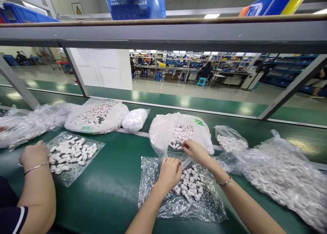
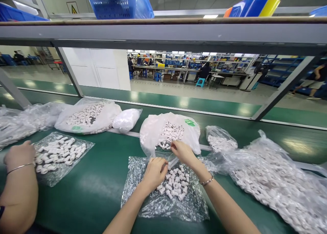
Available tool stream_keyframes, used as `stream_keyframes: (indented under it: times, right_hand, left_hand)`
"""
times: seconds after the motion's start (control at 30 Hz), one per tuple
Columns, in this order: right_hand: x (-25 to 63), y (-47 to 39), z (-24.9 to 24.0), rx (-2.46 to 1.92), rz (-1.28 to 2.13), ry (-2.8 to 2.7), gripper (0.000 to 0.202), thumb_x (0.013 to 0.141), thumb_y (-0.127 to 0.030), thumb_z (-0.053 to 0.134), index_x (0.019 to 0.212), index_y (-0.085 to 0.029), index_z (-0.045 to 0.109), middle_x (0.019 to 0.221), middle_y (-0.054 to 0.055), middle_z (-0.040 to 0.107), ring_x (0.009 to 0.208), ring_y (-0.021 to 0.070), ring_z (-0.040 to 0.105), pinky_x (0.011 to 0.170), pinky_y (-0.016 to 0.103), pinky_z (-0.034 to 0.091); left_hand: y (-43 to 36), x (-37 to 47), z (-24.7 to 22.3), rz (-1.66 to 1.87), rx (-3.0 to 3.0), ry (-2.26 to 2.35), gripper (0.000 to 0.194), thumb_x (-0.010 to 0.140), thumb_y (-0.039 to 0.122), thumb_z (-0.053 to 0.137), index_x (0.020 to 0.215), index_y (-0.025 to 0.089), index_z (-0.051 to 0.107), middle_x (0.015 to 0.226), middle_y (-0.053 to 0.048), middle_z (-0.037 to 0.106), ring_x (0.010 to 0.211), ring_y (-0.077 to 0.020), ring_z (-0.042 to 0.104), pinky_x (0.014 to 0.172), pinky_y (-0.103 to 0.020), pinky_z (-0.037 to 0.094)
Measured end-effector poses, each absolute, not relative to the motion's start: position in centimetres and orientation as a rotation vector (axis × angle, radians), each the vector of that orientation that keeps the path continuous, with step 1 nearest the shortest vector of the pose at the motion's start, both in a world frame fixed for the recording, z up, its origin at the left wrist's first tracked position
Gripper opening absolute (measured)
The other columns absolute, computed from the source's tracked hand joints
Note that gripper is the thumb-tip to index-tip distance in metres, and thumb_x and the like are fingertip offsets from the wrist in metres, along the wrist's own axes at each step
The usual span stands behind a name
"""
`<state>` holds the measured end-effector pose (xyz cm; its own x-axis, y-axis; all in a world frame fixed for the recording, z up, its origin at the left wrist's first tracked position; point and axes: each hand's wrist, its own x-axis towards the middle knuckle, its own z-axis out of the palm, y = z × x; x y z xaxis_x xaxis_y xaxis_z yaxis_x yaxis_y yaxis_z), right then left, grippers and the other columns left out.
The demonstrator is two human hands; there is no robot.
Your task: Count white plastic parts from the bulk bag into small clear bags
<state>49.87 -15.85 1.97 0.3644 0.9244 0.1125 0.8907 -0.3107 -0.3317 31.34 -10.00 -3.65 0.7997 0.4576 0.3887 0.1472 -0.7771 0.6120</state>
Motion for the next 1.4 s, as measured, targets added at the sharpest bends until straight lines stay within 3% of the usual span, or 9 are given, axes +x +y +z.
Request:
stream_keyframes:
  times: [0.23, 0.43, 0.57, 0.67, 0.8, 0.93, 1.07, 1.27, 1.4]
  right_hand:
    - [51.3, -14.6, -0.9, -2.195, 0.339, -1.474, 0.02, 0.088, -0.038, 0.058, 0.084, -0.019, 0.058, 0.08, 0.005, 0.064, 0.076, 0.021, 0.06, 0.065, 0.029, 0.044]
    - [53.4, -15.4, 0.5, -1.884, 0.466, -1.342, 0.049, 0.101, -0.05, 0.016, 0.117, -0.019, 0.051, 0.115, 0.011, 0.063, 0.096, 0.0194, 0.064, 0.073, 0.029, 0.05]
    - [53.5, -14.9, 0.6, -1.845, 0.435, -1.309, 0.044, 0.094, -0.058, 0.041, 0.111, -0.02, 0.056, 0.094, 0.006, 0.063, 0.08, 0.0191, 0.06, 0.069, 0.03, 0.046]
    - [52.7, -14.1, -0.5, -1.928, 0.4, -1.37, 0.031, 0.083, -0.048, 0.063, 0.098, -0.021, 0.062, 0.072, -0.001, 0.057, 0.07, 0.018, 0.053, 0.068, 0.029, 0.041]
    - [52.0, -13.5, -1.7, -1.978, 0.42, -1.412, 0.025, 0.078, -0.042, 0.069, 0.087, -0.021, 0.061, 0.062, -0.003, 0.052, 0.062, 0.0169, 0.049, 0.063, 0.027, 0.037]
    - [52.2, -14.0, -0.9, -1.931, 0.49, -1.369, 0.039, 0.093, -0.056, 0.045, 0.083, -0.019, 0.055, 0.066, 0.0, 0.057, 0.056, 0.0146, 0.048, 0.053, 0.025, 0.038]
    - [52.5, -14.3, 0.2, -1.868, 0.481, -1.3, 0.057, 0.1, -0.058, 0.01, 0.112, -0.021, 0.051, 0.097, 0.006, 0.063, 0.059, 0.0133, 0.051, 0.046, 0.024, 0.037]
    - [51.0, -12.9, -1.1, -2.011, 0.394, -1.304, 0.04, 0.089, -0.06, 0.051, 0.081, -0.021, 0.054, 0.077, 0.003, 0.061, 0.069, 0.0186, 0.055, 0.059, 0.027, 0.041]
    - [49.8, -12.3, -2.6, -2.097, 0.319, -1.277, 0.035, 0.079, -0.052, 0.068, 0.076, -0.021, 0.051, 0.066, 0.001, 0.055, 0.07, 0.0212, 0.055, 0.064, 0.029, 0.04]
  left_hand:
    - [-10.1, 31.4, -3.7, 0.706, 2.416, 0.436, 0.012, 0.093, 0.018, 0.048, 0.092, 0.02, 0.06, 0.091, -0.003, 0.066, 0.088, -0.0203, 0.059, 0.085, -0.037, 0.04]
    - [-10.0, 31.4, -3.7, 0.695, 2.424, 0.437, 0.011, 0.093, 0.018, 0.049, 0.091, 0.02, 0.06, 0.09, -0.003, 0.066, 0.088, -0.0205, 0.059, 0.083, -0.037, 0.04]
    - [-10.0, 31.5, -3.8, 0.688, 2.424, 0.439, 0.012, 0.093, 0.019, 0.049, 0.092, 0.02, 0.06, 0.091, -0.004, 0.067, 0.088, -0.0207, 0.059, 0.083, -0.037, 0.04]
    - [-10.0, 31.5, -3.8, 0.684, 2.425, 0.439, 0.012, 0.093, 0.019, 0.049, 0.092, 0.02, 0.061, 0.093, -0.004, 0.067, 0.089, -0.0209, 0.059, 0.084, -0.037, 0.041]
    - [-10.0, 31.5, -3.8, 0.684, 2.429, 0.435, 0.013, 0.093, 0.018, 0.048, 0.093, 0.02, 0.061, 0.093, -0.004, 0.067, 0.089, -0.021, 0.059, 0.084, -0.038, 0.041]
    - [-10.0, 31.4, -3.8, 0.688, 2.433, 0.439, 0.012, 0.093, 0.019, 0.049, 0.093, 0.02, 0.061, 0.092, -0.004, 0.067, 0.088, -0.0212, 0.059, 0.083, -0.037, 0.041]
    - [-10.1, 31.4, -4.0, 0.691, 2.436, 0.441, 0.012, 0.093, 0.02, 0.049, 0.091, 0.02, 0.061, 0.091, -0.004, 0.067, 0.088, -0.0218, 0.059, 0.083, -0.038, 0.041]
    - [-10.1, 31.5, -3.9, 0.688, 2.435, 0.442, 0.012, 0.093, 0.019, 0.048, 0.093, 0.02, 0.06, 0.092, -0.004, 0.067, 0.089, -0.0214, 0.06, 0.084, -0.038, 0.041]
    - [-10.1, 31.5, -3.9, 0.685, 2.436, 0.435, 0.012, 0.093, 0.018, 0.048, 0.092, 0.02, 0.06, 0.092, -0.004, 0.067, 0.089, -0.0217, 0.059, 0.085, -0.038, 0.041]
